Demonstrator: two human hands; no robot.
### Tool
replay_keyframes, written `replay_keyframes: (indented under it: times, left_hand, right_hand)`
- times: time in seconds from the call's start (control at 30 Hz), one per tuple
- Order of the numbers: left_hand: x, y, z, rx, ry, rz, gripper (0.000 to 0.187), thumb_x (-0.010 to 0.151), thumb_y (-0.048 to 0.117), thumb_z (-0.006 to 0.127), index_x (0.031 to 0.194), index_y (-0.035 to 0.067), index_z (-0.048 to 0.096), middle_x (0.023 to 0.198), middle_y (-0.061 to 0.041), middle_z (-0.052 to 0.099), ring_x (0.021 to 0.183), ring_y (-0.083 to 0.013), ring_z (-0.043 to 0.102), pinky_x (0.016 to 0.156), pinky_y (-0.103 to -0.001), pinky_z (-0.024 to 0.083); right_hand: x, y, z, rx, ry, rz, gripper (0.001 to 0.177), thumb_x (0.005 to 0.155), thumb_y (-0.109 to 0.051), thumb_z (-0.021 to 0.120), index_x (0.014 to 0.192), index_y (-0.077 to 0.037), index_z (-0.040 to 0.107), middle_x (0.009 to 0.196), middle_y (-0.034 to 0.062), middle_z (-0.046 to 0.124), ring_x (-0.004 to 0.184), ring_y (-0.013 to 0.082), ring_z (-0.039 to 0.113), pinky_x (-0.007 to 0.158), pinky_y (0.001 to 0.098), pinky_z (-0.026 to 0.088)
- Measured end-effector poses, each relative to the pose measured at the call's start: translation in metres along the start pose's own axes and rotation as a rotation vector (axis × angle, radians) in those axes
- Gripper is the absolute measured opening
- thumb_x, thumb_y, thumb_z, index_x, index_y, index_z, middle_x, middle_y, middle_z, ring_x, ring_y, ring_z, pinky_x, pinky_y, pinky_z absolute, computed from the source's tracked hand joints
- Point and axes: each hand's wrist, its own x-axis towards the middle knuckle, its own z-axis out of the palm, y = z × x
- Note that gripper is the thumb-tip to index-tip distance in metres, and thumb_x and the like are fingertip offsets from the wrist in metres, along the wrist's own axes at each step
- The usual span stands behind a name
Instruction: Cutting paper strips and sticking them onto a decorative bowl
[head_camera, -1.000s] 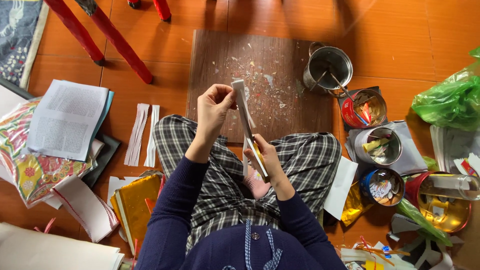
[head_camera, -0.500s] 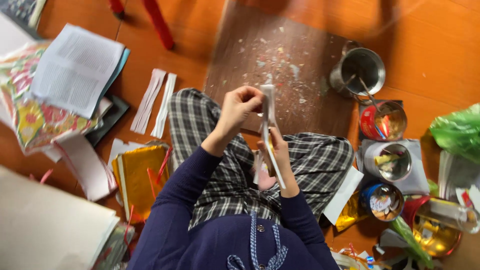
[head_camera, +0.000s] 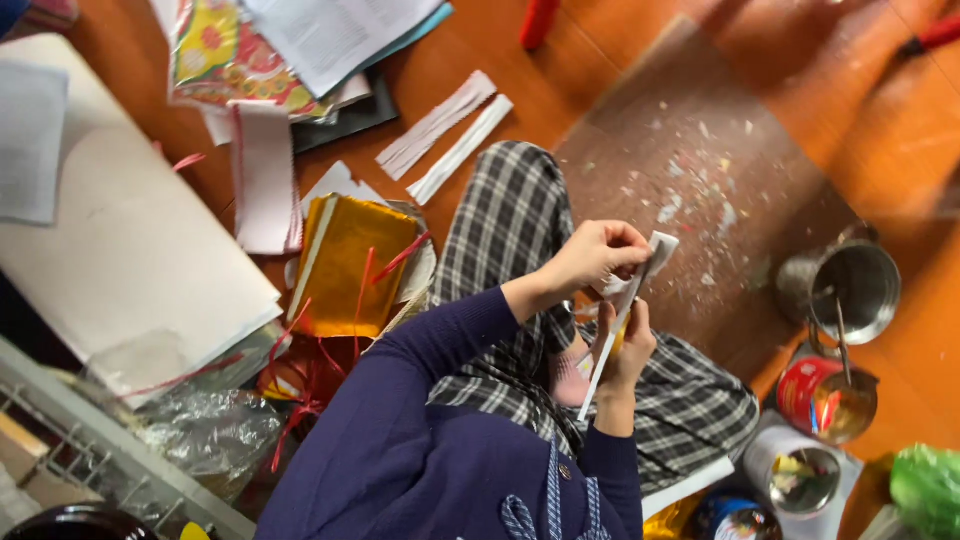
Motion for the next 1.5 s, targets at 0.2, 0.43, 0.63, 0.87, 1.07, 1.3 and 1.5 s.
replay_keyframes:
  times: [0.2, 0.43, 0.63, 0.87, 1.07, 1.3, 1.5]
  left_hand:
    - [0.007, 0.064, -0.038, -0.006, -0.017, 0.456, 0.011, 0.082, 0.013, 0.067, 0.092, 0.008, 0.067, 0.089, -0.004, 0.064, 0.089, -0.0106, 0.059, 0.081, -0.025, 0.048]
    - [-0.03, 0.207, -0.163, -0.312, 0.275, 0.376, 0.023, 0.086, 0.023, 0.058, 0.106, 0.012, 0.056, 0.086, -0.02, 0.067, 0.072, -0.0304, 0.07, 0.071, -0.047, 0.06]
    - [-0.063, 0.251, -0.176, 0.466, 0.306, -0.107, 0.005, 0.09, 0.008, 0.06, 0.087, 0.008, 0.055, 0.06, -0.024, 0.063, 0.03, -0.0163, 0.052, 0.028, -0.018, 0.038]
    - [0.067, 0.125, -0.25, 0.747, 0.382, -0.183, 0.013, 0.087, 0.011, 0.057, 0.095, 0.001, 0.059, 0.064, -0.021, 0.067, 0.044, -0.0268, 0.067, 0.039, -0.034, 0.058]
    - [0.133, 0.052, -0.266, 1.087, 0.501, -0.144, 0.034, 0.079, 0.031, 0.068, 0.104, 0.008, 0.069, 0.096, -0.016, 0.071, 0.097, -0.0347, 0.068, 0.085, -0.046, 0.051]
    - [0.135, 0.103, -0.22, 1.157, 0.181, 0.2, 0.023, 0.094, 0.014, 0.061, 0.107, -0.002, 0.069, 0.096, -0.027, 0.066, 0.092, -0.035, 0.064, 0.083, -0.043, 0.05]
    - [0.123, 0.09, -0.191, 1.45, 0.135, 0.168, 0.021, 0.1, 0.022, 0.06, 0.107, 0.005, 0.068, 0.096, -0.022, 0.069, 0.096, -0.0398, 0.065, 0.082, -0.048, 0.05]
  right_hand:
    - [0.001, -0.016, 0.018, 0.333, -0.427, 0.148, 0.072, 0.08, -0.064, 0.061, 0.133, -0.017, 0.051, 0.109, 0.0082, 0.065, 0.099, 0.0161, 0.055, 0.094, 0.0378, 0.043]
    - [0.022, 0.018, -0.013, 0.443, -0.449, 0.236, 0.059, 0.088, -0.057, 0.057, 0.13, -0.015, 0.051, 0.106, 0.0102, 0.07, 0.074, 0.0107, 0.062, 0.063, 0.0217, 0.049]
    - [0.024, 0.05, -0.027, 0.328, -0.404, 0.376, 0.044, 0.099, -0.048, 0.048, 0.128, -0.015, 0.052, 0.101, 0.0126, 0.071, 0.062, 0.0134, 0.063, 0.054, 0.0249, 0.051]
    - [0.03, 0.08, -0.011, 0.306, -0.409, 0.52, 0.043, 0.099, -0.05, 0.046, 0.124, -0.017, 0.056, 0.092, 0.0182, 0.072, 0.059, 0.0236, 0.066, 0.052, 0.032, 0.057]
    - [0.032, 0.087, -0.006, 0.344, -0.357, 0.584, 0.049, 0.097, -0.049, 0.05, 0.128, -0.012, 0.052, 0.094, 0.02, 0.072, 0.06, 0.0241, 0.066, 0.053, 0.0338, 0.059]
    - [0.063, 0.118, -0.004, 0.458, -0.064, 0.686, 0.064, 0.09, -0.049, 0.066, 0.135, -0.007, 0.05, 0.075, 0.0168, 0.067, 0.056, 0.0204, 0.061, 0.042, 0.0244, 0.052]
    - [0.111, 0.198, -0.039, 0.01, 0.138, 0.593, 0.062, 0.077, -0.037, 0.082, 0.129, -0.016, 0.055, 0.111, 0.0177, 0.068, 0.103, 0.0334, 0.067, 0.088, 0.0412, 0.055]
